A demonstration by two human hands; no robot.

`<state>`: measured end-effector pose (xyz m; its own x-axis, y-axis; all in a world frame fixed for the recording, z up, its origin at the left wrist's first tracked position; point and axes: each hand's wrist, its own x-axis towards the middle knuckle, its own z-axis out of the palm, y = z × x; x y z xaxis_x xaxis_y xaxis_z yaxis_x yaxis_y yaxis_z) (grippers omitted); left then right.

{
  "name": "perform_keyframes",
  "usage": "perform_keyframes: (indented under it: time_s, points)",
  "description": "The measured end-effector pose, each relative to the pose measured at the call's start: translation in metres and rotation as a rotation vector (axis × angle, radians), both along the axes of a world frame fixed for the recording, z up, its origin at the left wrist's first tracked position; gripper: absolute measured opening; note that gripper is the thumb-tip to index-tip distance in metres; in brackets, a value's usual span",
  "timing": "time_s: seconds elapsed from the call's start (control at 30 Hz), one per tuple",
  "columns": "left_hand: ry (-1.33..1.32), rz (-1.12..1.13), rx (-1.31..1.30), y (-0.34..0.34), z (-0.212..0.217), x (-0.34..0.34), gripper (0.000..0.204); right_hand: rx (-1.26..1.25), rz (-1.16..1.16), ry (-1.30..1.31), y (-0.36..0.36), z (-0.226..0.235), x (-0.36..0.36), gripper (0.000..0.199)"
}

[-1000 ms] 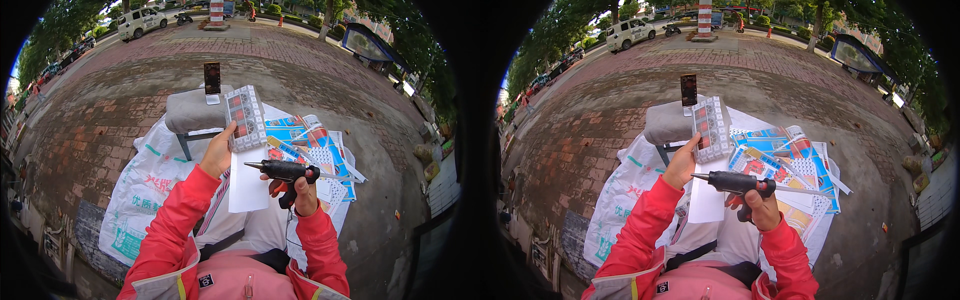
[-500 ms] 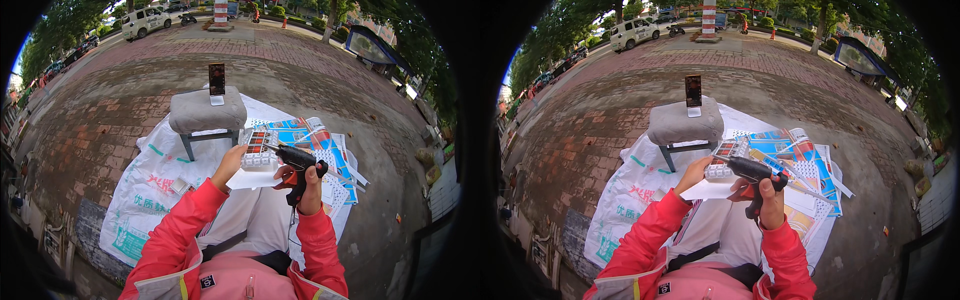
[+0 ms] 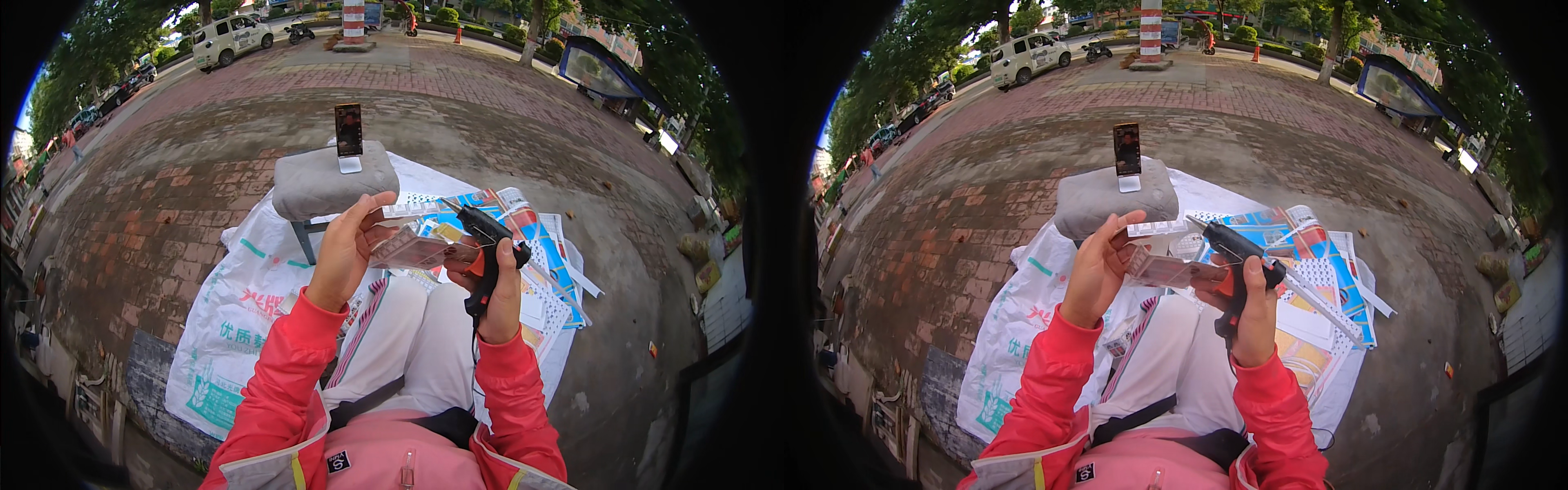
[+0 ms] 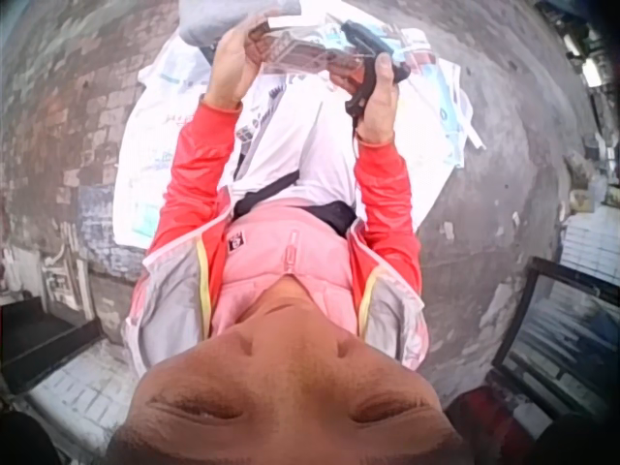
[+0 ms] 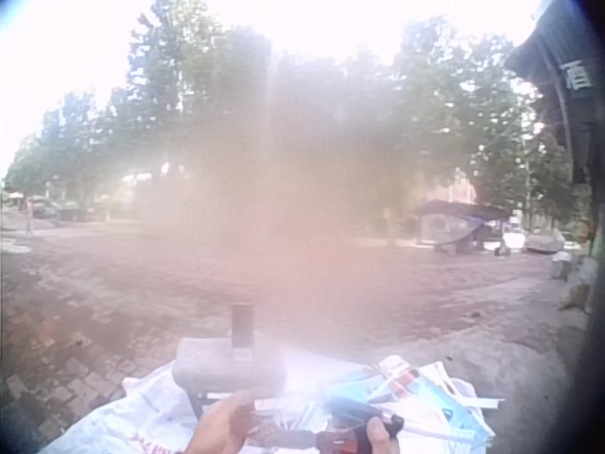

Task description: The person assembles a small paper model of a building using a hot glue gun. They apply glue to edges and attach printed paper panels to form walls and a roof, working on a white sheet laid on the ground.

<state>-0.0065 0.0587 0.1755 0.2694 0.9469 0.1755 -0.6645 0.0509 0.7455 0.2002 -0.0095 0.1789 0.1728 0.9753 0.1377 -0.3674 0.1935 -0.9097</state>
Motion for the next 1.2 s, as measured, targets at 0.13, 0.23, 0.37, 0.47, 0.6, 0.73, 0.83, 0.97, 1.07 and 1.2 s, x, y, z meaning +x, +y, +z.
perform_keyframes:
  time_s: [0.13,0.23,0.37,0.47,0.6,0.73,0.83,0.97,1.07,1.2]
  points:
    - [0.044,0.038,0.258,-0.018,-0.003,0.008,0.066,-0.006,-0.029,0.121,0.001,0.002,0.0,0.061]
    - [0.155,0.129,0.308,-0.025,-0.007,0.016,0.076,-0.031,-0.048,0.206,0.0,0.002,-0.001,0.06]
    - [0.115,0.142,0.286,-0.026,-0.009,0.021,0.08,-0.021,-0.017,0.327,-0.006,0.003,0.001,0.059]
    - [0.075,0.123,0.233,-0.026,-0.012,0.022,0.077,0.095,0.047,0.488,-0.009,0.007,0.005,0.056]
    - [0.083,0.123,0.224,-0.028,-0.015,0.031,0.073,0.162,0.128,0.623,-0.009,0.01,0.005,0.053]
    - [0.143,0.093,0.243,-0.03,-0.013,0.034,0.066,0.088,0.123,0.589,-0.01,0.007,0.001,0.053]
    - [0.174,0.09,0.269,-0.031,-0.008,0.032,0.059,0.081,0.093,0.523,-0.01,0.005,0.0,0.053]
    - [-0.037,-0.065,0.13,-0.025,-0.001,0.021,0.057,0.059,0.109,0.462,-0.014,0.004,-0.001,0.054]
    - [0.012,-0.059,0.159,-0.02,0.002,0.018,0.054,0.049,0.095,0.443,-0.015,0.004,-0.004,0.054]
    - [0.003,-0.065,0.163,-0.023,-0.002,0.018,0.049,0.065,0.097,0.44,-0.014,0.005,-0.004,0.054]
